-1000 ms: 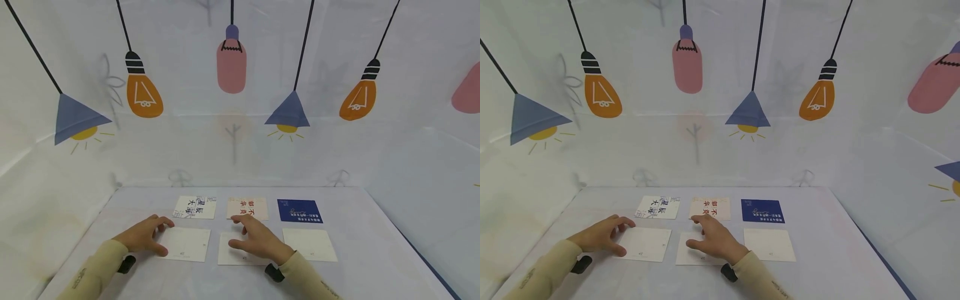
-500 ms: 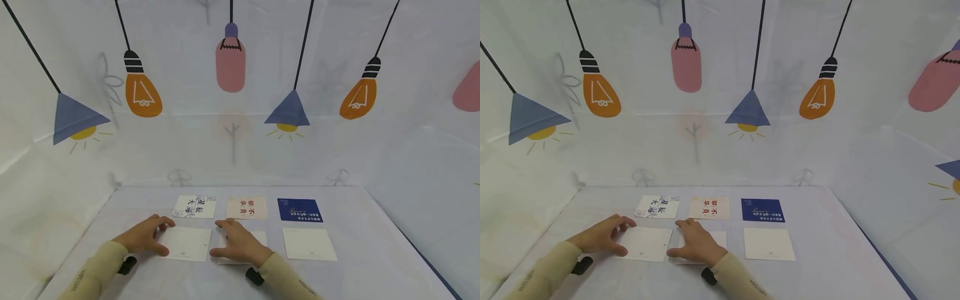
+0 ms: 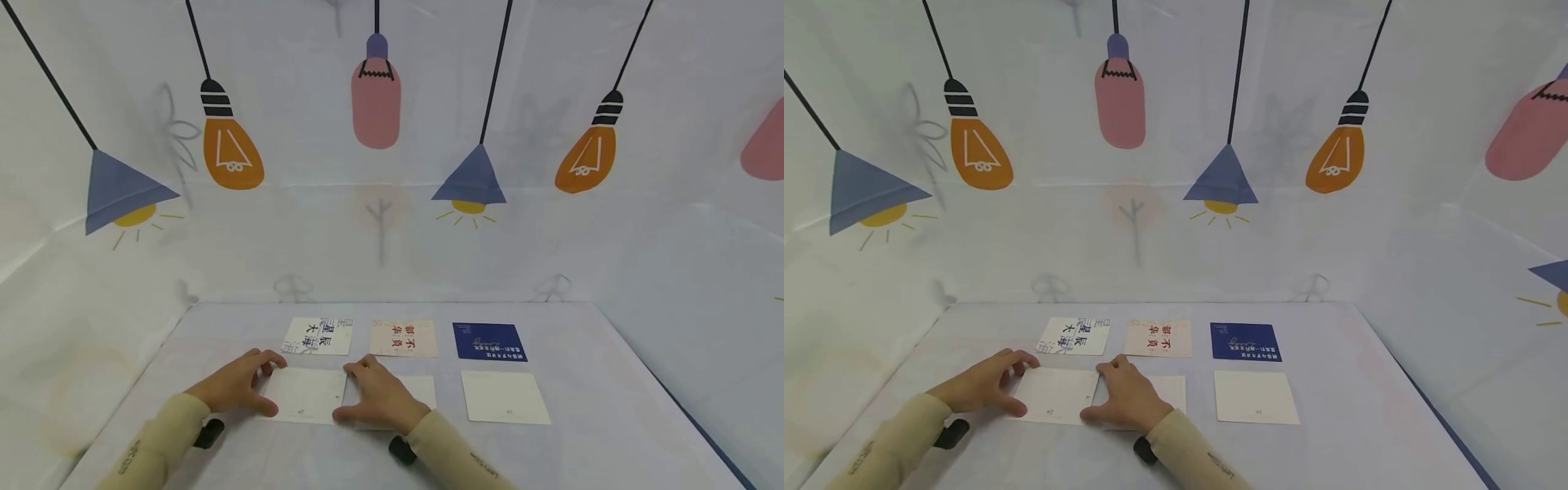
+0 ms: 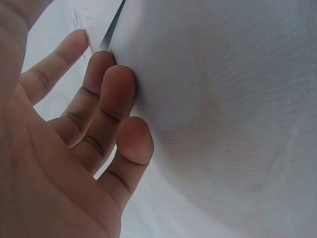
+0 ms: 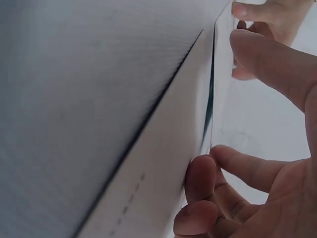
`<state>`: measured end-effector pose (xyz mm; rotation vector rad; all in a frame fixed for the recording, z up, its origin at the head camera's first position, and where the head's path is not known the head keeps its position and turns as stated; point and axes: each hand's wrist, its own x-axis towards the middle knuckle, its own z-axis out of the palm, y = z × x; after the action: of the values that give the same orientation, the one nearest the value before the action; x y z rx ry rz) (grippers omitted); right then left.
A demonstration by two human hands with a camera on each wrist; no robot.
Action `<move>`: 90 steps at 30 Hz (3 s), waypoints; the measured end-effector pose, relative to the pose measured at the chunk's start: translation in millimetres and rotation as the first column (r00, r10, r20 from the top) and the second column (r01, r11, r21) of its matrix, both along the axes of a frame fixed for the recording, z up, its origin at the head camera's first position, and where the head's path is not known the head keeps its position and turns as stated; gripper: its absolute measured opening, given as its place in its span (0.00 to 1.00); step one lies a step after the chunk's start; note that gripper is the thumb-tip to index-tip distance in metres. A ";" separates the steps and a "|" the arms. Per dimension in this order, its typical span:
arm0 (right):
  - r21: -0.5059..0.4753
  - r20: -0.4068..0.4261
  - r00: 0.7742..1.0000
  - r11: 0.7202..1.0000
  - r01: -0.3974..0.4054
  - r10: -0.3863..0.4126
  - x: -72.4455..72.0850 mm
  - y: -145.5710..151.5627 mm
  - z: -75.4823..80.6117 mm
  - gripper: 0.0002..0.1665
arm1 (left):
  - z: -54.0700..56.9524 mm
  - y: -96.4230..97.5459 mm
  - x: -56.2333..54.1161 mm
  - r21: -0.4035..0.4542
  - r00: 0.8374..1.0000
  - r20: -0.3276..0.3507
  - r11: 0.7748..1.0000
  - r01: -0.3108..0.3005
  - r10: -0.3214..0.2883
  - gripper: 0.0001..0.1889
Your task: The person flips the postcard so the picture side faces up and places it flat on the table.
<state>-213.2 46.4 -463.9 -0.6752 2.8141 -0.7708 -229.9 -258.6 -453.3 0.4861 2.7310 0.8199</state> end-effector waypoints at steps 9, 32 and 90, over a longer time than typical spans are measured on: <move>-0.017 0.016 1.000 1.000 0.002 -0.002 -2.8 -1.7 -1.9 0.52 | -1.0 -1.3 -2.7 0.067 0.999 -0.007 0.997 0.049 -0.048 0.43; -0.121 0.032 0.999 0.993 -0.002 0.006 -4.8 -8.6 -0.2 0.42 | 19.9 -11.0 14.0 0.191 0.988 0.130 0.975 -0.112 0.088 0.31; -0.508 0.332 0.942 0.850 0.139 0.045 15.1 -8.5 10.8 0.29 | 12.5 -9.8 25.1 0.374 0.933 0.320 0.882 -0.286 0.166 0.38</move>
<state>-198.1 37.9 -453.1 -0.4759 2.3174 -1.5375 -204.9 -268.4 -440.9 0.1032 2.3751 1.4302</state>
